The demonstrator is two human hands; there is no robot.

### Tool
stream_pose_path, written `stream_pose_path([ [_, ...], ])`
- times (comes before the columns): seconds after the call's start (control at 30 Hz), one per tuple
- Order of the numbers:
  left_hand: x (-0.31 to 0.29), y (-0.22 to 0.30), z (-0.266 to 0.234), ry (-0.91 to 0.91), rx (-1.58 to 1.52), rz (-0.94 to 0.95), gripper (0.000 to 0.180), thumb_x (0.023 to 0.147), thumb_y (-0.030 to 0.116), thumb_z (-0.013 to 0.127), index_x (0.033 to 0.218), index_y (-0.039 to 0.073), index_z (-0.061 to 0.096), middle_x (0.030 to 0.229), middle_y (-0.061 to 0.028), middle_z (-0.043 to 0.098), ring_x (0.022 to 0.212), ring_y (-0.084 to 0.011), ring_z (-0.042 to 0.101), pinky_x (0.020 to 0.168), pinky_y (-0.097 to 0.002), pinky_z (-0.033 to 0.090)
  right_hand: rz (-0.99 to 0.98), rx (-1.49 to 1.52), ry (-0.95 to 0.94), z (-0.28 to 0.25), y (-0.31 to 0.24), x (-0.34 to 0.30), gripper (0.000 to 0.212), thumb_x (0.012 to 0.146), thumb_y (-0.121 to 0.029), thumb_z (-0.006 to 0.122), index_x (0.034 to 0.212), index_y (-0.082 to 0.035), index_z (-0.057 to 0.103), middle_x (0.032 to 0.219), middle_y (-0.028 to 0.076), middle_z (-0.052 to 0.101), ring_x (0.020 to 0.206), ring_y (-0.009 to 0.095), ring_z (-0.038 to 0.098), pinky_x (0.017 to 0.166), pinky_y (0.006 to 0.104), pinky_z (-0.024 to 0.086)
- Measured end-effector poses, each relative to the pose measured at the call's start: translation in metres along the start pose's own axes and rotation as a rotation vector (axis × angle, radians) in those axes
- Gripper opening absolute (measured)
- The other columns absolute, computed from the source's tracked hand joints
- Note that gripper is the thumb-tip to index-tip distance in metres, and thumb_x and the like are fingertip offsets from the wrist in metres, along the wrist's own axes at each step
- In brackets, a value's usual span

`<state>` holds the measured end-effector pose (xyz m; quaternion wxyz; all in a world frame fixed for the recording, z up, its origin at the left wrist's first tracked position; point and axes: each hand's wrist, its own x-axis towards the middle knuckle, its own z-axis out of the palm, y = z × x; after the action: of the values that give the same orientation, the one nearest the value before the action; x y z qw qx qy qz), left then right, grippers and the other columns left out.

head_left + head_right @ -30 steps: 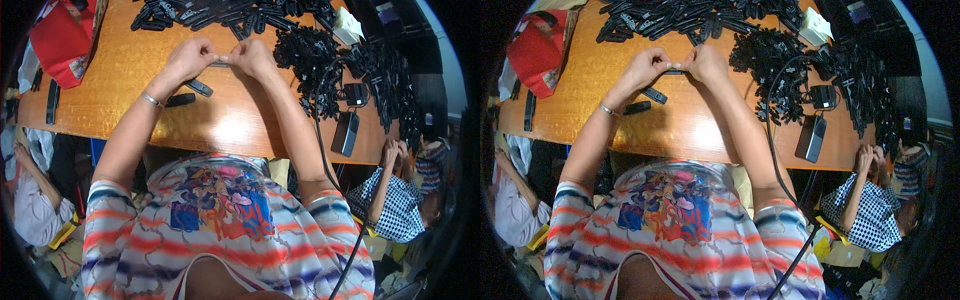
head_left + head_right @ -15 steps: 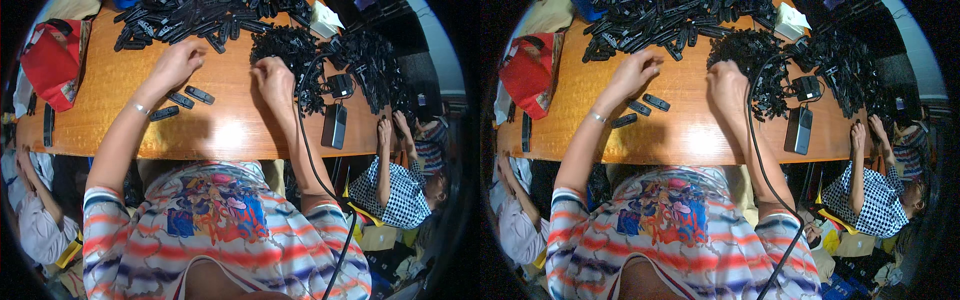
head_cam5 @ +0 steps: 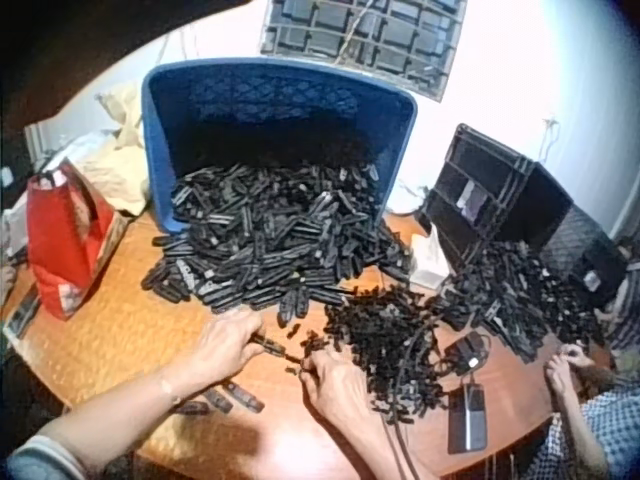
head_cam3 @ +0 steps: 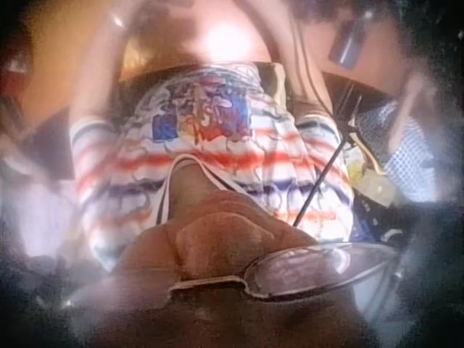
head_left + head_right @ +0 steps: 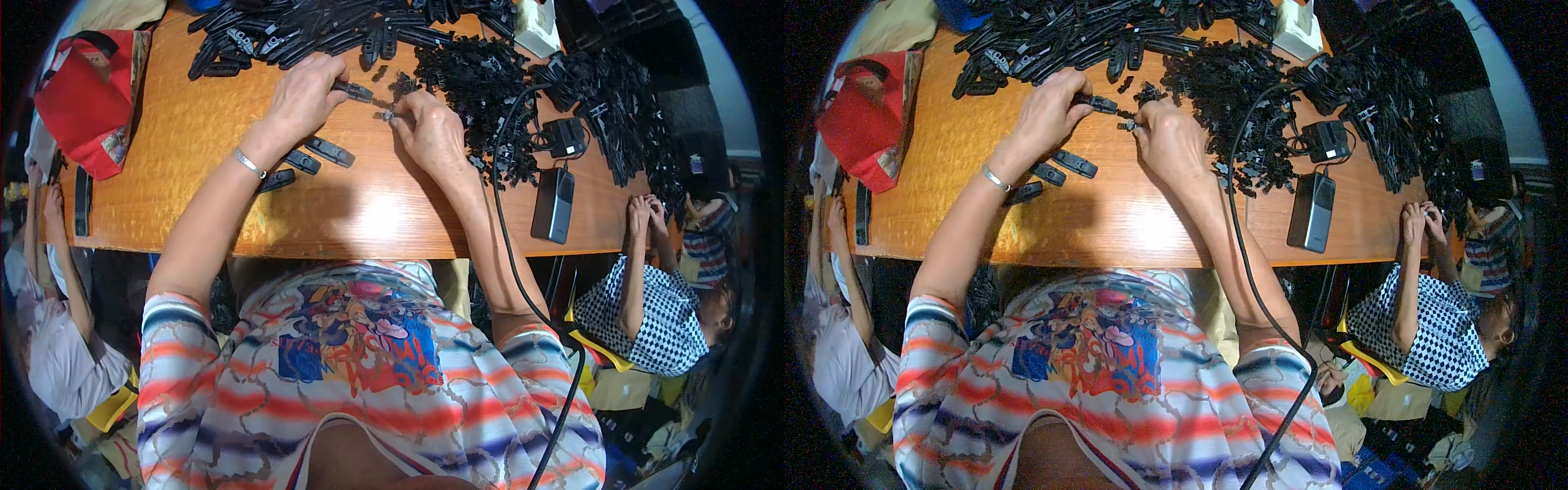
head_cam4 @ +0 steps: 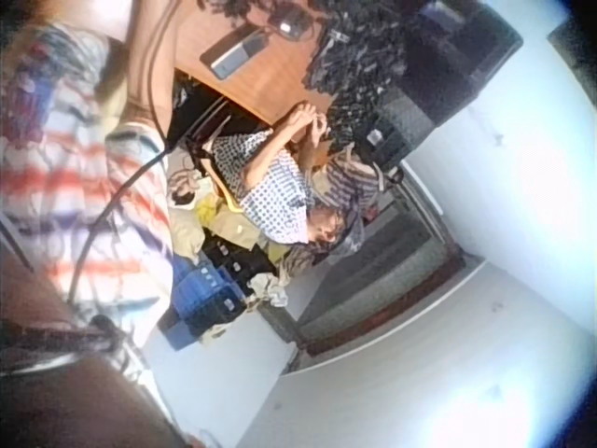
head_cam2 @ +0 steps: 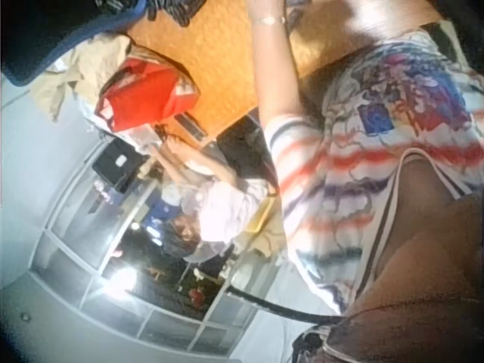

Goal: The person repeatedly picks up plastic parts from piles on a table, inserts small components into plastic bases by hand, and places the assembled pieces on the table.

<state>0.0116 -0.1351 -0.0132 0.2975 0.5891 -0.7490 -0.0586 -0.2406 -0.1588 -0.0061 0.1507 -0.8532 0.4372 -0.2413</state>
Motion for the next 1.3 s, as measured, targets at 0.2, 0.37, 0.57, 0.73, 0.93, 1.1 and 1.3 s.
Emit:
stream_pose_path([
  [0.2,-0.018,0.006,-0.006,-0.010,-0.036,-0.077,0.029,0.084,0.008,0.087,0.104,0.004,0.066,0.102,-0.0151,0.069,0.106,-0.0383,0.066,0.090,-0.0483,0.054,-0.035,-0.011,-0.071,-0.005,-0.015,0.002,0.017,0.090,-0.016,0.084,0.099,-0.004,0.075,0.102,0.018,0.073,0.088,0.040,0.074,0.079,0.0502,0.059],
  [0.37,-0.027,0.007,-0.008,0.003,-0.049,-0.092,0.029,0.084,0.008,0.087,0.103,0.004,0.066,0.101,-0.0143,0.069,0.105,-0.0373,0.066,0.091,-0.0476,0.054,-0.065,-0.023,-0.088,0.005,-0.015,0.002,0.018,0.090,-0.014,0.084,0.102,-0.003,0.075,0.101,0.019,0.072,0.090,0.041,0.073,0.081,0.0508,0.059],
  [0.57,-0.034,0.010,-0.013,-0.018,-0.051,-0.102,0.029,0.084,0.009,0.088,0.102,0.005,0.066,0.100,-0.0127,0.068,0.102,-0.0351,0.065,0.089,-0.0469,0.054,0.053,0.051,-0.184,0.001,-0.021,0.005,0.019,0.087,-0.009,0.085,0.100,0.000,0.073,0.102,0.023,0.072,0.094,0.043,0.073,0.085,0.0501,0.058],
  [0.73,-0.045,0.001,-0.010,-0.019,-0.121,-0.103,0.032,0.083,0.009,0.089,0.107,0.005,0.068,0.101,-0.0120,0.069,0.102,-0.0343,0.066,0.090,-0.0461,0.054,0.197,0.221,-0.181,-0.001,-0.037,0.006,0.024,0.086,-0.011,0.088,0.093,0.001,0.068,0.102,0.024,0.073,0.093,0.039,0.074,0.083,0.0474,0.057],
  [0.93,-0.051,-0.012,-0.007,0.025,-0.155,-0.120,0.028,0.084,0.009,0.088,0.109,0.005,0.075,0.104,-0.0115,0.070,0.106,-0.0337,0.065,0.095,-0.0445,0.053,0.136,0.241,-0.065,0.024,-0.041,0.007,0.028,0.083,-0.012,0.091,0.088,-0.001,0.065,0.090,0.020,0.070,0.082,0.039,0.071,0.072,0.0474,0.055],
  [1.1,-0.049,-0.009,-0.008,-0.005,-0.174,-0.164,0.023,0.086,0.011,0.087,0.105,0.005,0.076,0.105,-0.0115,0.069,0.108,-0.0336,0.064,0.095,-0.0449,0.052,-0.085,0.214,0.068,0.038,-0.031,0.003,0.028,0.079,-0.006,0.091,0.085,-0.003,0.064,0.088,0.018,0.067,0.079,0.041,0.068,0.068,0.0482,0.054],
  [1.3,-0.047,-0.010,-0.007,-0.019,-0.160,-0.181,0.022,0.088,0.016,0.086,0.106,0.006,0.077,0.104,-0.0092,0.069,0.109,-0.0307,0.064,0.097,-0.0447,0.052,-0.103,0.233,0.062,0.035,-0.032,0.003,0.025,0.081,-0.002,0.089,0.085,-0.002,0.065,0.091,0.018,0.067,0.080,0.039,0.069,0.068,0.0471,0.055],
])
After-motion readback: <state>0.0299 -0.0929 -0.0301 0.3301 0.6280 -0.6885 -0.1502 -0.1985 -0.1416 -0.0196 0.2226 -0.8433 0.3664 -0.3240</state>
